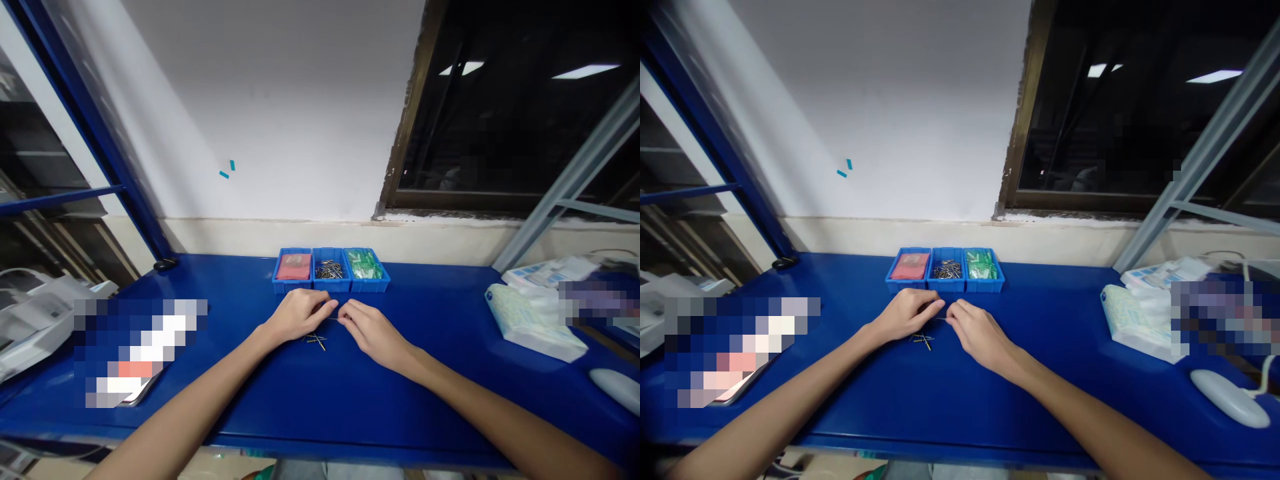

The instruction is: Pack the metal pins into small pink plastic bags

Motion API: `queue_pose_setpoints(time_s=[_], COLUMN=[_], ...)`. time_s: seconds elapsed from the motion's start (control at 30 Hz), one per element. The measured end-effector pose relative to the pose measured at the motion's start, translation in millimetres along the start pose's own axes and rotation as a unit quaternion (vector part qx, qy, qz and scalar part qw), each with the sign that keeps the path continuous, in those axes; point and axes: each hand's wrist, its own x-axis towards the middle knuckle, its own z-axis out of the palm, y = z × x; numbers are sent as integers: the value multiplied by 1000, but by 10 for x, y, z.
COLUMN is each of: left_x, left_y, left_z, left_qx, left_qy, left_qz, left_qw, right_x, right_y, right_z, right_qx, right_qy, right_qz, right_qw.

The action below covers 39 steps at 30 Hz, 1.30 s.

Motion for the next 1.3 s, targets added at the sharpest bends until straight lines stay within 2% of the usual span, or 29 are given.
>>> queue_pose_setpoints(time_s=[0.37, 0.53, 0.8, 0.97, 1.17, 1.3], left_x=[-18, -5, -15, -15, -5, -12], left_y=[-22, -18, -1, 4, 17, 45], left_z=[29, 21, 21, 41, 46, 44], left_qx=[-14, -31, -33, -28, -50, -42], left_qy=[-9, 5, 28, 33, 55, 63], left_qz=[53, 42, 51, 70, 65, 65], left_qw=[998, 999, 998, 997, 995, 995], right_x=[23, 26, 38, 46, 49, 62], right_y=[75, 66, 52, 38, 15, 4], right_z=[-5, -24, -41, -52, -35, -29], right_qx=[39, 49, 9, 20, 39, 89], right_qy=[49, 53, 46, 59, 47, 42], right_qz=[47, 62, 34, 39, 29, 70], right_qw=[997, 995, 998, 997, 998, 993])
